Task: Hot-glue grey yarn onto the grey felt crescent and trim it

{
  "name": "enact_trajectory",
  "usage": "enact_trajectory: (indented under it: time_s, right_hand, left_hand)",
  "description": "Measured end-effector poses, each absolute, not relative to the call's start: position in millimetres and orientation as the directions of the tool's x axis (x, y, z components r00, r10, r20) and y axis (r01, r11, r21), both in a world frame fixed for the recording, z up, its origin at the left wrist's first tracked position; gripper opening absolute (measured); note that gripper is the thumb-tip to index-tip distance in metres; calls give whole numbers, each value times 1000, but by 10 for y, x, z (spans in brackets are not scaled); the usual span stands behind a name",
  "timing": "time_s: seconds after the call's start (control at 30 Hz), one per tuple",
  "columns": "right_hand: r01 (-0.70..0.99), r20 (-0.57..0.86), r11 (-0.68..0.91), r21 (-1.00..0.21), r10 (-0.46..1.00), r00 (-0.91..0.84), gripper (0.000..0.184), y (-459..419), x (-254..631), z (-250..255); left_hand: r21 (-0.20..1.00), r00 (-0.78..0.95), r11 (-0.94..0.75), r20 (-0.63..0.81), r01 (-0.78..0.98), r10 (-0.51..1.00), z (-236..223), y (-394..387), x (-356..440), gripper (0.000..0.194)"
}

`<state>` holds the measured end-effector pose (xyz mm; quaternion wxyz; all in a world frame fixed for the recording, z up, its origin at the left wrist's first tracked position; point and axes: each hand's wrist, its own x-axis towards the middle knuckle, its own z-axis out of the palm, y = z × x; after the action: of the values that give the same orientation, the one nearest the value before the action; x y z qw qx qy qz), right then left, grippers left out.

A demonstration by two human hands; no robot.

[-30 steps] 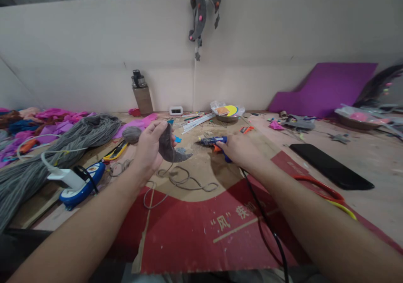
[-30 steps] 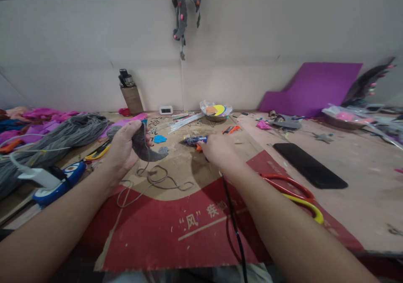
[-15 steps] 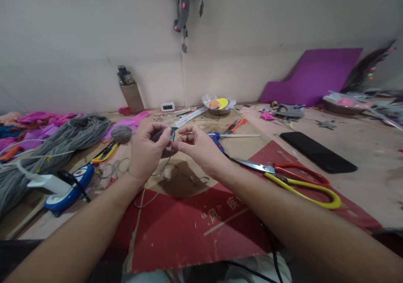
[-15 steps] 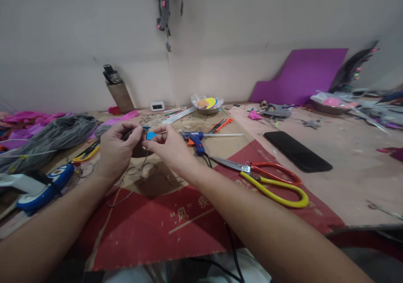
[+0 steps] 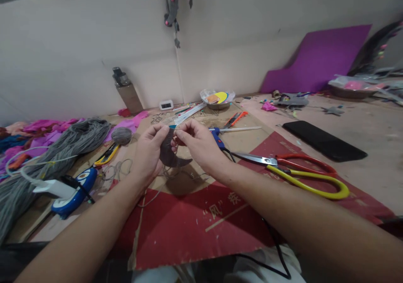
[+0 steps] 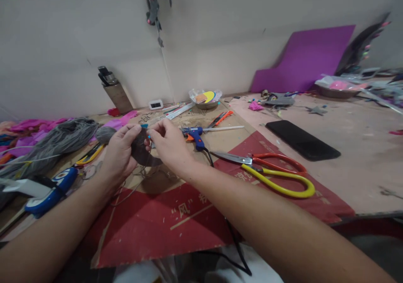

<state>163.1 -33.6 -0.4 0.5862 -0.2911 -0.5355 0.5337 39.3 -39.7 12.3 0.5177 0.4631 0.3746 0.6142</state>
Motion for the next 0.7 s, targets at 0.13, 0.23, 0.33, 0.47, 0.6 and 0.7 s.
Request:
enact_trajectory:
  time_s: [0.13, 0.23, 0.33, 0.47, 0.6, 0.7]
  right_hand:
    - [-345, 285, 224, -911, 949, -135, 11, -343, 1611, -5]
    - [-294, 246, 202, -934, 962, -120, 9, -356, 1619, 10]
    - [-211, 216, 188, -959, 969, -117, 7, -373, 1642, 34]
    - [-206, 228, 200, -958, 966, -121, 12, -390, 1677, 62]
    - [-240, 205, 160, -958, 963, -177, 13, -392, 1726, 77]
    - [-265, 187, 122, -956, 954, -234, 17, -379, 1769, 76]
  left_hand:
    - [939, -19, -175, 177, -297, 984, 107, -391, 394, 26]
    - [945, -15, -161, 163, -284, 986, 102, -399, 387, 26]
    - [947, 0, -135, 142, -293, 990, 105, -402, 370, 24]
    - [946, 57, -85, 108, -312, 992, 106, -390, 337, 22]
    - [951, 139, -15, 61, -308, 988, 113, -368, 295, 22]
    - [962, 222, 33, 29, -271, 975, 126, -336, 235, 25]
